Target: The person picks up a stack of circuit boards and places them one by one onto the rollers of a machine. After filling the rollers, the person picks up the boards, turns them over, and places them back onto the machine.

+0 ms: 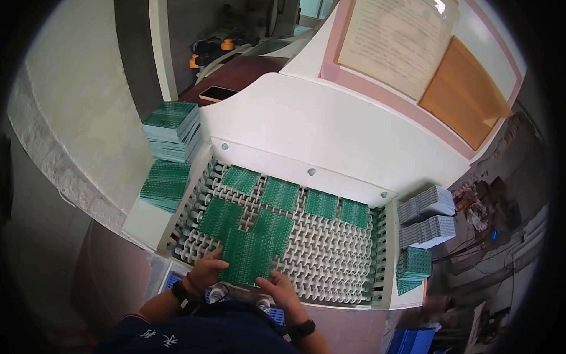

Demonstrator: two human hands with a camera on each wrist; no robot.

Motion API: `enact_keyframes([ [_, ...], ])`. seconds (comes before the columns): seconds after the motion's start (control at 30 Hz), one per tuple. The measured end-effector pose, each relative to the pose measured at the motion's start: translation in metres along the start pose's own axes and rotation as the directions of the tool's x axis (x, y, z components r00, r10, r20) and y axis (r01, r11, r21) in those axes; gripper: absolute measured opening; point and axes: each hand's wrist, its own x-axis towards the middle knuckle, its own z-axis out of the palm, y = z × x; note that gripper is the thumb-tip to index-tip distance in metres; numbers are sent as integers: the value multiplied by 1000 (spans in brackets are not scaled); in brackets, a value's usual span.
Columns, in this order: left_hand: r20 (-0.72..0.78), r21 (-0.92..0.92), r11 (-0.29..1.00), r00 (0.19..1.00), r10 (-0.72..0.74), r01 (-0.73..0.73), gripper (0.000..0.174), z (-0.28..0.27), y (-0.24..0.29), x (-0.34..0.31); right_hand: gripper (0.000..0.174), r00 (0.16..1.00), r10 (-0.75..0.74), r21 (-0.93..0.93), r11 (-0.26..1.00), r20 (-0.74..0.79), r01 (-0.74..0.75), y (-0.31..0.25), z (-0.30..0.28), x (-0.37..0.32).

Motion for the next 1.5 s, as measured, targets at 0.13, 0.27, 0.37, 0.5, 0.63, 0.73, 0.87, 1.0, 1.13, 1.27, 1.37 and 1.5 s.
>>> enact_keyframes([
  [0.13,-28,75,997,999,18,-16,55,-13,-8,3,36,992,-20,-238,971,-125,-11,-9,-16,1],
  [0.27,-122,189,982,991,48,-24,54,-20,-11,3,17,984,-51,-353,936,-171,-13,-21,-23,1],
  [0.37,-143,157,987,988,62,-39,53,-19,-10,2,14,979,-40,-326,945,-199,-27,-22,-41,5],
  [0.5,-104,-80,997,995,6,-15,52,-21,-4,-7,11,839,-278,-251,952,-468,175,-31,-107,10],
  [0.63,-116,-7,1000,993,19,-20,51,-38,-9,-7,12,770,-337,-343,925,-542,163,-37,-171,23],
  [0.73,-118,55,997,992,52,-46,51,-37,-10,-7,18,678,-537,-749,662,-502,-31,-27,-186,29],
  [0.87,-150,99,994,987,65,-50,52,-28,-9,-7,34,749,-549,-821,571,-371,12,-31,-116,22],
  [1.0,-144,130,990,987,77,-58,52,-23,-12,1,29,980,-138,-548,836,-145,36,-14,-42,17],
  [1.13,-148,164,984,984,99,-74,52,-27,-14,0,20,954,-171,-346,935,-248,78,-14,-52,15],
  [1.27,-118,8,998,991,60,-60,50,-33,-10,-4,17,732,-365,-348,919,-575,184,-54,-139,-8],
  [1.37,-103,-72,996,994,48,-55,49,-40,-11,-8,18,582,-487,-509,849,-651,142,-75,-220,-22],
  [1.5,-120,-11,998,991,53,-55,49,-33,-8,-11,20,553,-454,-605,787,-698,-117,-81,-271,-27],
])
